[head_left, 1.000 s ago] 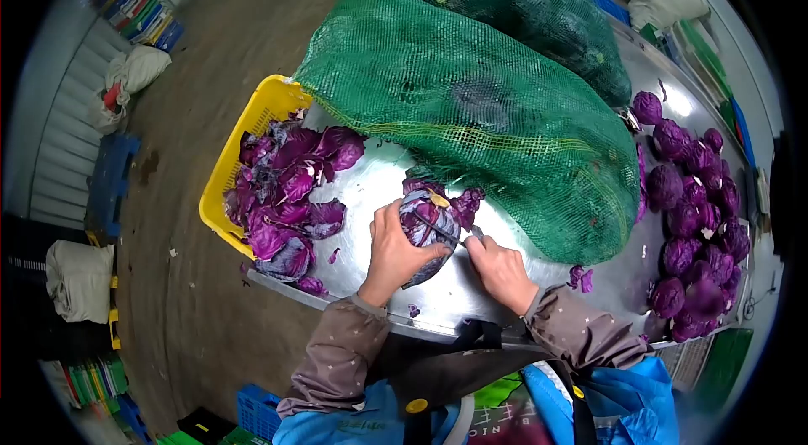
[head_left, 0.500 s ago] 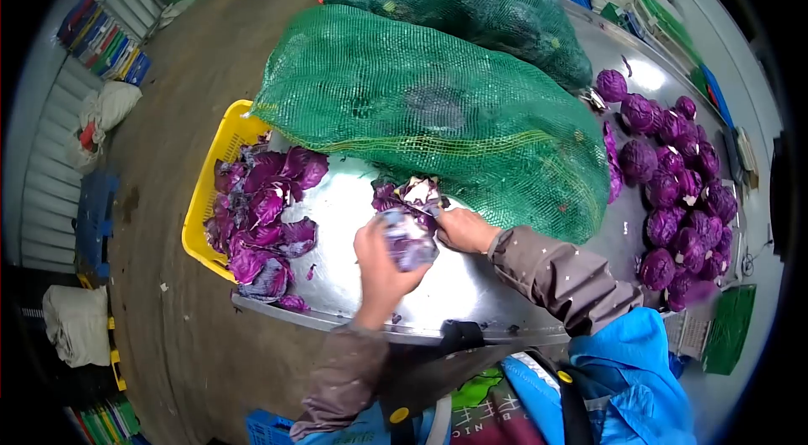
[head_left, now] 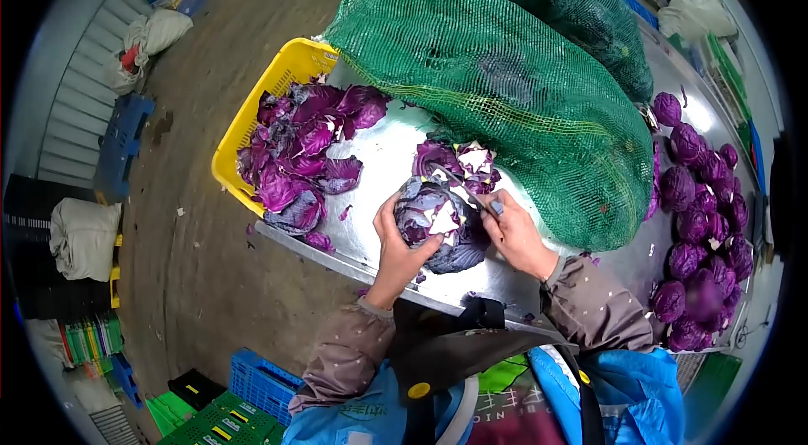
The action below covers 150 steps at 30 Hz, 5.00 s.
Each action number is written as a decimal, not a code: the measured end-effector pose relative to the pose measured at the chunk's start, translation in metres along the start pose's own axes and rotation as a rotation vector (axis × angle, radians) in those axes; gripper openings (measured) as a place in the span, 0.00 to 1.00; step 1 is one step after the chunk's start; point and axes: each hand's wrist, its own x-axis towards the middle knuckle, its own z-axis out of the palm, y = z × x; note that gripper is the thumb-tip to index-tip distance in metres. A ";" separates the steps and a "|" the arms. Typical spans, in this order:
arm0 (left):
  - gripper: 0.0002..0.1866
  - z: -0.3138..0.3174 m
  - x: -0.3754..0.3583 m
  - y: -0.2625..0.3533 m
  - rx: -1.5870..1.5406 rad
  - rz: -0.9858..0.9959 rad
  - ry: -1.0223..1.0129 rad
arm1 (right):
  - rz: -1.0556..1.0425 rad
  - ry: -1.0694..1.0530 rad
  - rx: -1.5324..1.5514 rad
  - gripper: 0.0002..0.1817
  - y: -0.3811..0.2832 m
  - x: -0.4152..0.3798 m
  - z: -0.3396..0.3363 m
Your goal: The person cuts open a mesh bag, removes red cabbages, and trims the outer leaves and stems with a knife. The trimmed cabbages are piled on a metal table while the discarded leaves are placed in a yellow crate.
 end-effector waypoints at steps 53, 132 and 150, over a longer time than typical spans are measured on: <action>0.46 0.009 0.008 0.000 0.255 0.109 0.195 | -0.221 -0.010 -0.411 0.30 -0.018 0.031 0.035; 0.45 -0.006 0.011 0.007 0.483 0.286 0.112 | 0.102 0.154 -0.016 0.20 0.010 0.003 0.013; 0.51 -0.043 0.004 -0.031 0.430 0.368 -0.001 | 0.127 0.037 0.024 0.28 0.041 0.060 0.064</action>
